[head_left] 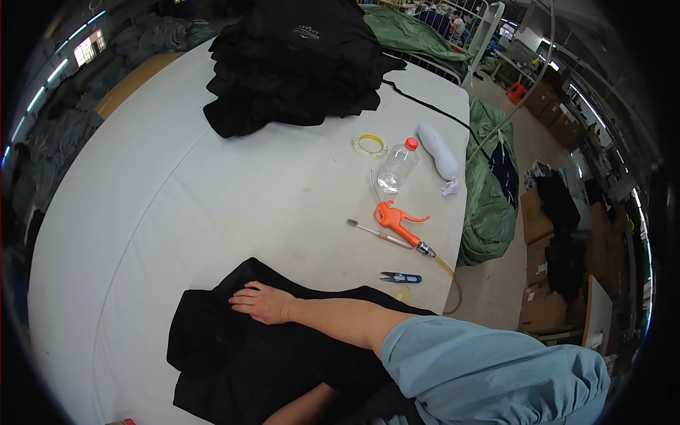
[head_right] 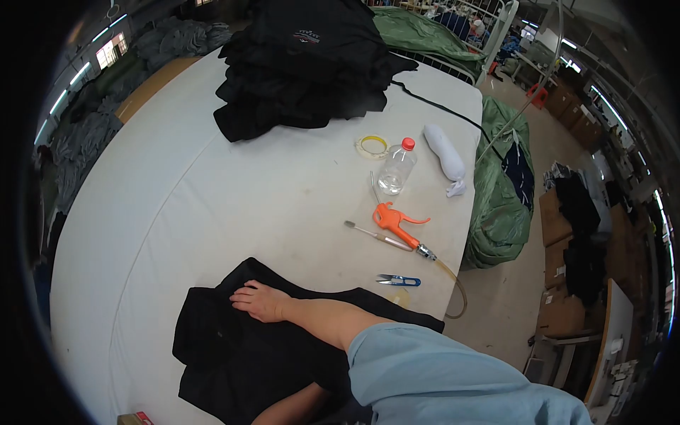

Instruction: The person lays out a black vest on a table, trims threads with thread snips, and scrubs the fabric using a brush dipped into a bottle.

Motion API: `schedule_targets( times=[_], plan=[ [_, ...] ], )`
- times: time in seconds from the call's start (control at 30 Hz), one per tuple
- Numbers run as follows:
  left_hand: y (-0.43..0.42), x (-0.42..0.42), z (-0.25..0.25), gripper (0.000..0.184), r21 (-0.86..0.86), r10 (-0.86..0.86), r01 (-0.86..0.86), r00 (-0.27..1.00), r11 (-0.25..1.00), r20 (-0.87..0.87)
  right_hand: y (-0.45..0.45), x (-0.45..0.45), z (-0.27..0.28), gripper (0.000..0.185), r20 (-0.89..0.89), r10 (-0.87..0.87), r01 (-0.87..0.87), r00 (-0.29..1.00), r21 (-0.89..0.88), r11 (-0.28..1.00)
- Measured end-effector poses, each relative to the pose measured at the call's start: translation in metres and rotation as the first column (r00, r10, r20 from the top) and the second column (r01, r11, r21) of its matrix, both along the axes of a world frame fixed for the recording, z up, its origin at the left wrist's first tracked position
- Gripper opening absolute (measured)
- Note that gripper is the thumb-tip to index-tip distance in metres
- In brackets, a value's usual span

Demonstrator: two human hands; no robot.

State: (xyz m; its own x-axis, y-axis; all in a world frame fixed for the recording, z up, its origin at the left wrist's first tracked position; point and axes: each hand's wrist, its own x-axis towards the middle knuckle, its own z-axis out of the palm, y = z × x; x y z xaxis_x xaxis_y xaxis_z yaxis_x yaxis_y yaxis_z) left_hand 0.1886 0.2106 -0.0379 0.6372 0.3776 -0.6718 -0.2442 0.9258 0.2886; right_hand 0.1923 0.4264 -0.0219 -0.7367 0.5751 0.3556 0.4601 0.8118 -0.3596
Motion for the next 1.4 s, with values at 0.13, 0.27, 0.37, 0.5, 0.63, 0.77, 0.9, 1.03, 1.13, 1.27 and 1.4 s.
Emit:
schedule_targets(
  times=[0.13,0.27,0.37,0.5,0.63,0.77,0.9,1.03,1.13,1.27,1.4],
  plan=[
    [-0.008,0.001,0.001,0.047,-0.011,0.016,-0.016,1.0,1.0,0.006,0.0,0.0,-0.001,0.039,0.028,0.0,0.0,1.0,0.032,0.999],
    [0.01,-0.012,0.001,0.048,0.025,0.09,-0.09,0.996,0.996,0.007,0.004,0.001,0.001,0.039,0.034,0.006,-0.007,0.999,0.05,0.999],
    [0.049,-0.052,0.004,0.048,0.087,0.212,-0.21,0.977,0.974,-0.019,0.002,0.0,-0.003,0.039,0.007,-0.003,0.003,1.0,0.052,0.999],
    [0.071,-0.083,0.009,0.049,0.135,0.373,-0.368,0.928,0.92,-0.014,0.004,0.001,-0.002,0.036,-0.019,-0.015,0.016,1.0,0.03,0.999],
    [0.04,-0.063,-0.001,0.049,0.169,0.542,-0.532,0.84,0.83,-0.016,0.007,-0.002,-0.006,0.033,-0.067,-0.019,0.017,0.998,-0.03,0.999],
    [0.027,-0.072,0.037,0.05,0.097,0.562,-0.558,0.827,0.824,-0.017,0.003,-0.003,0.016,0.027,-0.229,-0.139,0.054,0.963,-0.342,0.938],
    [0.041,-0.057,0.056,0.045,0.251,0.603,-0.556,0.774,0.793,-0.193,-0.07,0.046,0.071,0.019,-0.461,-0.351,-0.033,0.815,-0.642,0.766],
    [0.04,-0.081,0.049,0.031,0.235,0.431,-0.4,0.896,0.886,-0.102,-0.163,0.137,0.067,0.02,-0.259,-0.519,0.016,0.815,-0.885,0.466],
    [0.0,-0.088,0.076,0.02,0.537,0.419,-0.161,0.814,0.828,-0.402,-0.2,0.189,0.07,0.019,-0.164,-0.445,0.168,0.88,-0.77,0.615],
    [-0.062,-0.064,0.09,0.027,0.812,0.621,0.388,0.524,0.436,-0.583,-0.228,0.184,0.076,0.016,-0.251,-0.189,0.02,0.949,-0.552,0.834],
    [-0.078,-0.037,0.064,0.028,0.75,0.743,0.554,0.316,0.36,-0.59,-0.241,0.141,0.06,0.014,-0.172,0.039,-0.132,0.984,-0.572,0.81]
  ],
)
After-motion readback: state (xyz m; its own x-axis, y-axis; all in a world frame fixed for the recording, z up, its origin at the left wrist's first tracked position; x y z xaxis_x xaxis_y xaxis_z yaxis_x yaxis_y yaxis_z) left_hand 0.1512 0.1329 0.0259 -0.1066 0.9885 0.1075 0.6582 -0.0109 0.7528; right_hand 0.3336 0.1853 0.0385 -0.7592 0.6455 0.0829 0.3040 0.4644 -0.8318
